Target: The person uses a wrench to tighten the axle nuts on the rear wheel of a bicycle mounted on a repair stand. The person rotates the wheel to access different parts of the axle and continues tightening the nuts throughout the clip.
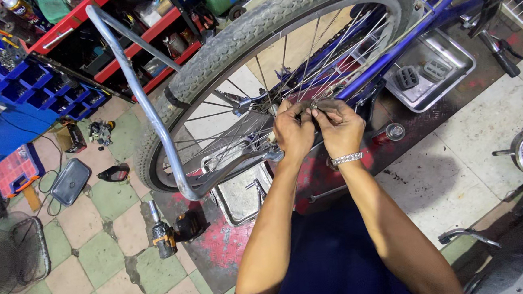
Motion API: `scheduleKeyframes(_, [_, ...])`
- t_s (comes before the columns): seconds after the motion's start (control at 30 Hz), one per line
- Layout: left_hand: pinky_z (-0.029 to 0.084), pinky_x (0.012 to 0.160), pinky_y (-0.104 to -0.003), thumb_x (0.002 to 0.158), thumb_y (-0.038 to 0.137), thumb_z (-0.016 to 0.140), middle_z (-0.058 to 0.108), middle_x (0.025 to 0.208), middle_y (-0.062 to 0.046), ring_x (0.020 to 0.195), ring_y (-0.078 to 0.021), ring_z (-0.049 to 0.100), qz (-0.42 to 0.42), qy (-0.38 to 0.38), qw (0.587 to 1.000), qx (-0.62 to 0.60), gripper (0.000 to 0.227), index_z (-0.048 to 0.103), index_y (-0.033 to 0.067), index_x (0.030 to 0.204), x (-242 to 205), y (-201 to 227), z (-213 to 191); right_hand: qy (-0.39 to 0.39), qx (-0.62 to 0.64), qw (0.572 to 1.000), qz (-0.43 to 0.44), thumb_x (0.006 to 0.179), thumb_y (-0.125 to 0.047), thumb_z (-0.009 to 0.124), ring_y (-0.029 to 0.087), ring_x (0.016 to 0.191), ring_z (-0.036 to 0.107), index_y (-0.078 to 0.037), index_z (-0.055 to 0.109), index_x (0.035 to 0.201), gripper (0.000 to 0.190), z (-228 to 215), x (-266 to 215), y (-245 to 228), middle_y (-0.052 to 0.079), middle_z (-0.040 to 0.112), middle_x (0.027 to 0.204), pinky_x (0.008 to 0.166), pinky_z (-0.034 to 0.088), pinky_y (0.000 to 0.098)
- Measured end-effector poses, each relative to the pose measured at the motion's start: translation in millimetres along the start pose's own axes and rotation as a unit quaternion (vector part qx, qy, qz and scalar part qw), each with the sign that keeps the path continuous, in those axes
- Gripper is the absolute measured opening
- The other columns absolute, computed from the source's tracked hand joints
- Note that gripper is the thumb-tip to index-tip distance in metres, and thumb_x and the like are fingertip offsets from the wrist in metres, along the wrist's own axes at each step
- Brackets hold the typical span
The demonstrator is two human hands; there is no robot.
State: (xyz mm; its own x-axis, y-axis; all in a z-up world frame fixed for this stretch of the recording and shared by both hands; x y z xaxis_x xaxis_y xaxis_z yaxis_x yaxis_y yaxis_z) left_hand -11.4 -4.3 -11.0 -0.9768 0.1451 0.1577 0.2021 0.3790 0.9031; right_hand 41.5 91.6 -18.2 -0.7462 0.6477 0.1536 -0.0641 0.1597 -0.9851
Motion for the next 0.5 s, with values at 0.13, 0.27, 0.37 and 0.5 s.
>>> scheduleKeyframes(0.13, [0.046, 0.067, -0.038, 0.085, 0.010, 0.069, 0.054, 0.081, -0.010, 0.075, -0.0258, 0.059, -0.009, 0.000, 1.000, 0.003, 0.019, 0.079, 0.0083, 0.100, 0.5, 0.9, 0.4, -0.002, 0.005, 1.000, -0.009, 0.092, 0.003, 0.076, 0.011, 0.092, 0.074, 0.006, 0.070, 0.109, 0.018, -1.6, -0.3, 0.4, 0.010, 0.077, 0.103, 0.083, 0.060, 0.0247])
scheduleKeyframes(0.27, [0.047, 0.068, -0.039, 0.085, 0.010, 0.069, 0.056, 0.083, -0.010, 0.077, -0.0264, 0.060, -0.017, -0.004, 1.000, 0.010, 0.018, 0.079, 0.0079, 0.100, 0.4, -0.1, 0.4, 0.018, -0.040, 0.999, 0.005, 0.089, 0.002, 0.078, 0.011, 0.086, 0.074, 0.005, 0.070, 0.104, 0.018, 1.6, 0.0, -1.1, 0.009, 0.077, 0.098, 0.075, 0.060, 0.0253])
scheduleKeyframes(0.37, [0.050, 0.073, -0.038, 0.085, 0.009, 0.068, 0.059, 0.086, -0.011, 0.082, -0.0269, 0.063, -0.011, -0.003, 1.000, -0.003, 0.019, 0.079, 0.0062, 0.101, 0.7, -0.5, 1.1, 0.030, -0.075, 0.996, -0.046, 0.088, 0.002, 0.080, 0.013, 0.086, 0.075, 0.004, 0.071, 0.104, 0.019, 2.7, -1.5, -6.3, 0.009, 0.078, 0.097, 0.077, 0.062, 0.0266])
scheduleKeyframes(0.5, [0.052, 0.075, -0.038, 0.086, 0.009, 0.067, 0.061, 0.089, -0.011, 0.085, -0.0284, 0.066, -0.034, -0.011, 0.999, -0.011, 0.020, 0.079, 0.0054, 0.101, 0.8, 0.5, 1.4, 0.040, -0.098, 0.987, -0.120, 0.088, 0.002, 0.080, 0.014, 0.087, 0.076, 0.002, 0.069, 0.107, 0.022, 3.3, -3.4, -15.4, 0.011, 0.077, 0.098, 0.077, 0.062, 0.0275])
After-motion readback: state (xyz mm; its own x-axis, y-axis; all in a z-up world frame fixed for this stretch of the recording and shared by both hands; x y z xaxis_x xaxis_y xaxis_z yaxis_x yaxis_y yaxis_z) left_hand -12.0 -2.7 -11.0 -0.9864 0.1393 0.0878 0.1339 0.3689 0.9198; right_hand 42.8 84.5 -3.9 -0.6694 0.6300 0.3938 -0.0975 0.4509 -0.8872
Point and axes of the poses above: each hand's wrist, its own x-axis towards the middle knuckle, its own z-axis out of the palm, y = z × x, the point moved 1 cm from there along x, towards the middle knuckle
